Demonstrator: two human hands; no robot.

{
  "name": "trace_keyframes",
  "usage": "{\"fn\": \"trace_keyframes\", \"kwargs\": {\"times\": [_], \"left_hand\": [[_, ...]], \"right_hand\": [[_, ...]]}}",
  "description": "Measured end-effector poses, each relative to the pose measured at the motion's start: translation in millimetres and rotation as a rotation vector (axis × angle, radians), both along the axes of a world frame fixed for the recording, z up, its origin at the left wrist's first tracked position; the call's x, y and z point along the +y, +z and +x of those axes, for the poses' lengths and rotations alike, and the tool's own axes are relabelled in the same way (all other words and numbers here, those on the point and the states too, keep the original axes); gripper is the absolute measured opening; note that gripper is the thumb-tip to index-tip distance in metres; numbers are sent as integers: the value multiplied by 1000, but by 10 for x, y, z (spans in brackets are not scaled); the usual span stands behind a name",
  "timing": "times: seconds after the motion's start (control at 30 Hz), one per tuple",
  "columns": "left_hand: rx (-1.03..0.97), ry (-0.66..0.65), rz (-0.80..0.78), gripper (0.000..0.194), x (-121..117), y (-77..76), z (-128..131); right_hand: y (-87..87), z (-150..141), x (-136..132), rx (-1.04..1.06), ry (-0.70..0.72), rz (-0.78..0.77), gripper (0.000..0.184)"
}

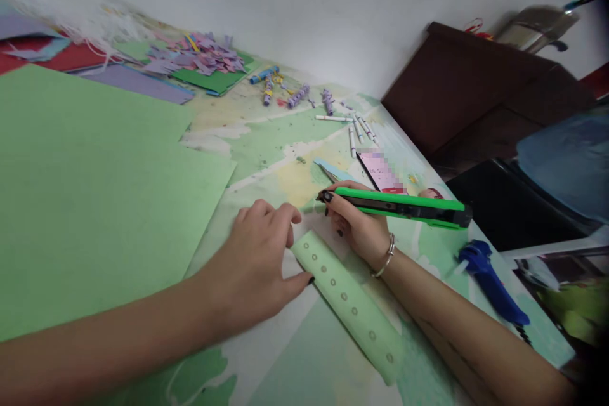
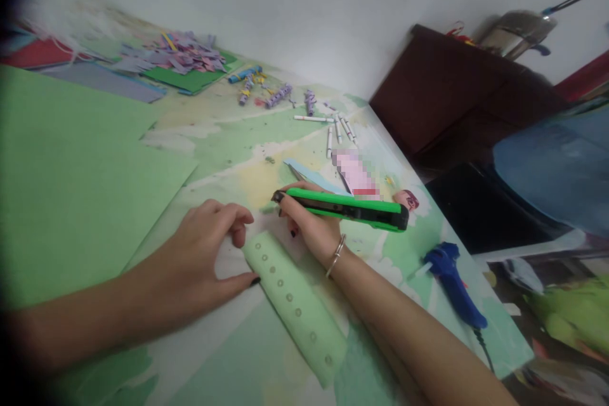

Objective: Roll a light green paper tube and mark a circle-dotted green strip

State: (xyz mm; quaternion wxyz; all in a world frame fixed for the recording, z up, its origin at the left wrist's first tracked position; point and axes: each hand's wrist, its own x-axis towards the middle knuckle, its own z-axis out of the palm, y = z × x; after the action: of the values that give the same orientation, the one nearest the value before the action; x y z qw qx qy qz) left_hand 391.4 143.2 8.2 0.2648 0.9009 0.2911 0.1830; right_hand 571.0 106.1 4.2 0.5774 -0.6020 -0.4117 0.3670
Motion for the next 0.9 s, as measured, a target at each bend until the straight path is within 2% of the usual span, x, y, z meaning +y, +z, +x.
{"fn": "trace_keyframes", "kwargs": {"times": [0.17,0.3,0.4,0.5,0.6,0.73,0.9], "left_hand": [[71,-34,-138,25,44,116,38],[184,-29,-212,28,157,236,184],[265,-98,-229,22,212,285,322],[315,-162,-324,9,201,309,424],[298,-156,-310,13,143,330,475],[305,-195,-182,45,66,358,516],[401,-312,-191,40,18,361,553]], "right_hand": [[32,28,-24,120,-24,75,13],[51,38,-46,181,-60,108,12],[60,54,-77,200,-98,127,13],[64,75,-108,219,-110,160,12],[64,94,-125,212,-101,179,10],[71,115,-143,117,-150,193,10],[220,73,-286,-250,-90,268,9]]}}
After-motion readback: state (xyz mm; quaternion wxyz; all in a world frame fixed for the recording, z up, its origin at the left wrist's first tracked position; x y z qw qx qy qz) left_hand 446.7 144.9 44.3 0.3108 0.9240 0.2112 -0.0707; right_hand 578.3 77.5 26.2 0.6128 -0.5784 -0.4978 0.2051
